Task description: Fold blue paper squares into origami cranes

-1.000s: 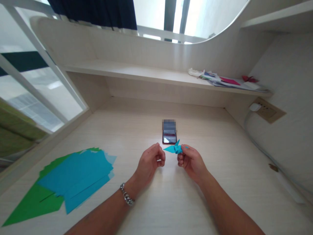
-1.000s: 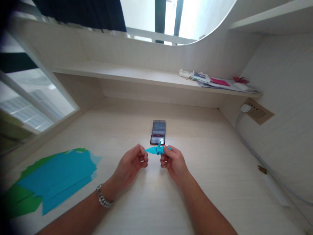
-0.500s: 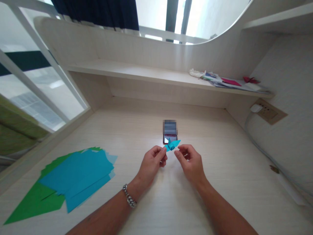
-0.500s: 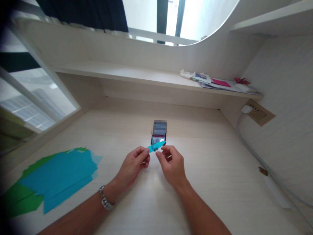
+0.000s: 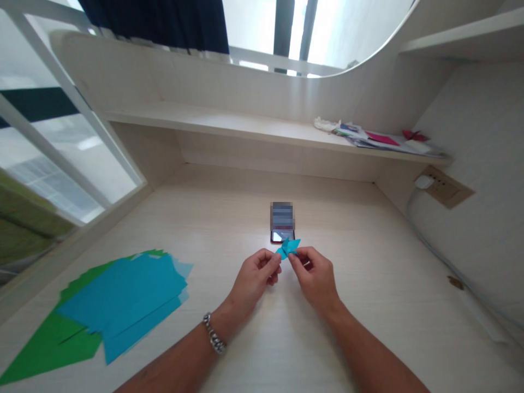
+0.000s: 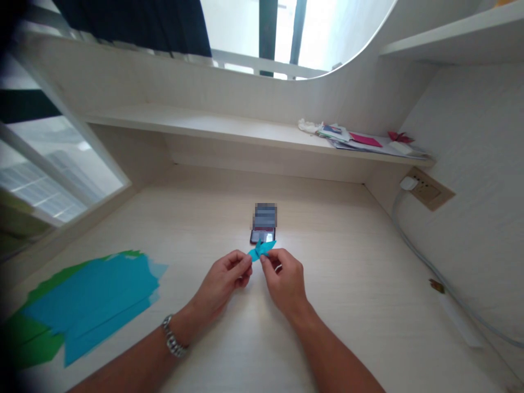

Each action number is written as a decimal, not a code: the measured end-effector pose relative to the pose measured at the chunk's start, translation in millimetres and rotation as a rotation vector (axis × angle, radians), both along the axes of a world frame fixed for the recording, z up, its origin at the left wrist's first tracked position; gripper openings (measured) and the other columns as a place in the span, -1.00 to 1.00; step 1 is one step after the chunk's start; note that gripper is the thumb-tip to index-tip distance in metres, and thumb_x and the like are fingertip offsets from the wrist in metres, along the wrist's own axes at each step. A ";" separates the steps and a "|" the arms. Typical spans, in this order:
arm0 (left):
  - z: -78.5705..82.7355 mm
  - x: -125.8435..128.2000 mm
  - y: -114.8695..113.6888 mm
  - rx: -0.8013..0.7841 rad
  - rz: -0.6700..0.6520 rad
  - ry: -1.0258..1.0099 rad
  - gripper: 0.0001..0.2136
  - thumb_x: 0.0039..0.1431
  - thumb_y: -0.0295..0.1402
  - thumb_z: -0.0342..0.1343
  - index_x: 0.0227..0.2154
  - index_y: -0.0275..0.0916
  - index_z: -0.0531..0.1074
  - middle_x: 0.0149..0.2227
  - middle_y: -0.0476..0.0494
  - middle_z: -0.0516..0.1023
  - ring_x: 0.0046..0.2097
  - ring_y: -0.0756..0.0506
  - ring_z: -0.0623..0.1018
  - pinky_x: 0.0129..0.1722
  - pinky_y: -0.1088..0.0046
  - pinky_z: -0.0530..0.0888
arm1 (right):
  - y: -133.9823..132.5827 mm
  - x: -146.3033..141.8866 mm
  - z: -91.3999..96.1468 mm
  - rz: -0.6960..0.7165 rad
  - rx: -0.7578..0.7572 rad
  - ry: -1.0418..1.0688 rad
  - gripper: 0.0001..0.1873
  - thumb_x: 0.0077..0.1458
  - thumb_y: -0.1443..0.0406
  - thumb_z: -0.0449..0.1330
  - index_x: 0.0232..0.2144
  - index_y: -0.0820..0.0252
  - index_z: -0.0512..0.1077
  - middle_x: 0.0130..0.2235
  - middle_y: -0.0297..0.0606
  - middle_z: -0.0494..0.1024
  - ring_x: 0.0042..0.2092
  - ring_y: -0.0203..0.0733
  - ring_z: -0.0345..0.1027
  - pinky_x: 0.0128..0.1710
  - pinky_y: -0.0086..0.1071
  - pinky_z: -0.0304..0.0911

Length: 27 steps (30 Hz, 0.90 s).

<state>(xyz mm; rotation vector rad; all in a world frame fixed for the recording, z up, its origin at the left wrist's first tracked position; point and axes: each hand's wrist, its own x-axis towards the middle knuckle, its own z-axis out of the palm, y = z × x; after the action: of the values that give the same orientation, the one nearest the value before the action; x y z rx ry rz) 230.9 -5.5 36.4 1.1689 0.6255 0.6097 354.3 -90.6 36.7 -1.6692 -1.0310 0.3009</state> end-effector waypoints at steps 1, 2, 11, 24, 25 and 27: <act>0.6 -0.1 0.0 0.005 -0.004 0.005 -0.71 0.04 -0.13 0.18 -0.52 -0.28 0.37 -0.54 -0.01 0.41 -0.55 0.06 0.33 -0.55 0.53 0.24 | -0.2 0.6 0.2 -0.008 -0.002 -0.011 -0.90 0.08 0.22 0.18 -0.39 0.09 0.46 -0.43 -0.31 0.51 -0.46 -0.23 0.31 -0.46 -0.36 0.20; 1.2 -0.2 0.0 0.009 -0.007 0.010 -0.71 0.04 -0.13 0.18 -0.53 -0.29 0.37 -0.55 -0.01 0.40 -0.55 0.05 0.32 -0.55 0.53 0.23 | -0.4 1.2 0.4 -0.019 -0.001 -0.015 -0.89 0.08 0.21 0.18 -0.39 0.09 0.46 -0.43 -0.31 0.52 -0.46 -0.23 0.31 -0.46 -0.36 0.20; 2.9 -0.1 0.7 0.031 -0.005 0.064 -0.74 0.00 -0.18 0.21 -0.55 -0.29 0.41 -0.57 -0.01 0.40 -0.55 0.04 0.32 -0.54 0.53 0.22 | 0.0 8.8 2.1 -0.095 0.006 0.025 -0.87 0.05 0.18 0.20 -0.40 0.09 0.49 -0.43 -0.30 0.52 -0.47 -0.23 0.30 -0.47 -0.38 0.20; 11.3 -2.5 3.1 0.297 -0.112 0.243 -0.74 0.04 -0.16 0.16 -0.56 -0.26 0.44 -0.56 -0.02 0.41 -0.50 -0.03 0.36 -0.47 0.50 0.27 | -3.5 97.5 -0.5 -0.425 0.069 0.040 -0.71 0.00 0.08 0.19 -0.36 0.18 0.49 -0.43 -0.25 0.56 -0.43 -0.16 0.38 -0.37 -0.34 0.25; 12.5 -2.5 2.3 0.321 -0.133 0.258 -0.74 0.05 -0.15 0.15 -0.56 -0.26 0.44 -0.57 -0.02 0.40 -0.50 -0.04 0.36 -0.47 0.50 0.27 | -5.4 114.8 -0.7 -0.469 0.054 0.029 -0.67 -0.01 0.05 0.18 -0.35 0.19 0.49 -0.45 -0.24 0.56 -0.44 -0.15 0.39 -0.37 -0.33 0.25; 15.0 -2.2 0.8 0.359 -0.138 0.286 -0.73 0.04 -0.13 0.15 -0.57 -0.25 0.44 -0.57 -0.02 0.39 -0.49 -0.05 0.35 -0.47 0.49 0.26 | -10.9 152.3 -0.5 -0.577 0.002 -0.022 -0.62 -0.04 0.01 0.18 -0.36 0.20 0.49 -0.45 -0.21 0.56 -0.44 -0.13 0.39 -0.37 -0.33 0.25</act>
<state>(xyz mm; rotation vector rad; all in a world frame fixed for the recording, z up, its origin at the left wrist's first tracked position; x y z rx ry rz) 228.6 -4.7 51.4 1.6408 0.6863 0.4499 506.6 -101.5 36.1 -1.8878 -0.5254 -0.0993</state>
